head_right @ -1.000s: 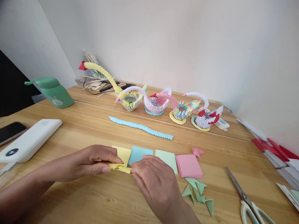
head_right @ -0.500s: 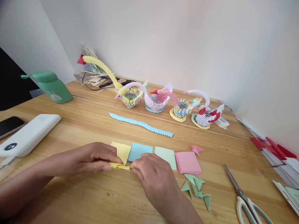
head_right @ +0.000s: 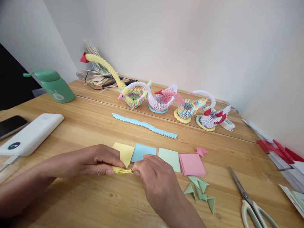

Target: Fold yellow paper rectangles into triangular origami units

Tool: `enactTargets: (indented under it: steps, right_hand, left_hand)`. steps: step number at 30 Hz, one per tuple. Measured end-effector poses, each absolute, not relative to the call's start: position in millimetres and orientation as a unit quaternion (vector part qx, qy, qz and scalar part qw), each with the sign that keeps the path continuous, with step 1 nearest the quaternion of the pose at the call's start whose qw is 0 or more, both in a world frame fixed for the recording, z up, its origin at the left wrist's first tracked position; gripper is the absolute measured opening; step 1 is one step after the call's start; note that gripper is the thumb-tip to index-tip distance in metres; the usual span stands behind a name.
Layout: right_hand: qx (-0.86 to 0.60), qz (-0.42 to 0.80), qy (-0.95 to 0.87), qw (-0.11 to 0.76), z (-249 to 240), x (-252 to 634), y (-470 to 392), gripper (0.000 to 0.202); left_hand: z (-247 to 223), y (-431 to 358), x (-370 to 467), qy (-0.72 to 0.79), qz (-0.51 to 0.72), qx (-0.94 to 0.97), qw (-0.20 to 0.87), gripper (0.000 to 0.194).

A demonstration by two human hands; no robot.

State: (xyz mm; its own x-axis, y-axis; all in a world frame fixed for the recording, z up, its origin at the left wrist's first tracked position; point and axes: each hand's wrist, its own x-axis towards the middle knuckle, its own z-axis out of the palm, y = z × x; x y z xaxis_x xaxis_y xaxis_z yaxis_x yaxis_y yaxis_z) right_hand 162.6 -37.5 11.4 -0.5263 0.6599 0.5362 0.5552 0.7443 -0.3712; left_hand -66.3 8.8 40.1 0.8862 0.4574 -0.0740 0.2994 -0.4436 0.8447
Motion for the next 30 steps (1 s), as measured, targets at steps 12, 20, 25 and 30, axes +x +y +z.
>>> enactTargets:
  steps: [12, 20, 25, 30]
  right_hand:
    - [-0.338, 0.037, -0.891, 0.301, 12.1, 166.6, -40.2, 0.026]
    - [-0.337, 0.054, -0.886, 0.314, 11.5, 163.4, -41.1, 0.023]
    - [-0.347, 0.049, -0.885, 0.307, 14.3, 162.6, -41.7, 0.022]
    - [-0.343, 0.051, -0.881, 0.321, 18.5, 160.3, -40.6, 0.018]
  left_hand:
    - [38.9, 11.6, -68.1, 0.233, 0.085, 0.844, 0.475, 0.027]
    - [39.5, 10.1, -68.2, 0.235, 0.086, 0.842, 0.477, 0.027]
    - [39.4, 10.0, -68.6, 0.238, 0.080, 0.843, 0.476, 0.027]
    - [37.8, 11.3, -70.0, 0.236, 0.074, 0.840, 0.483, 0.029]
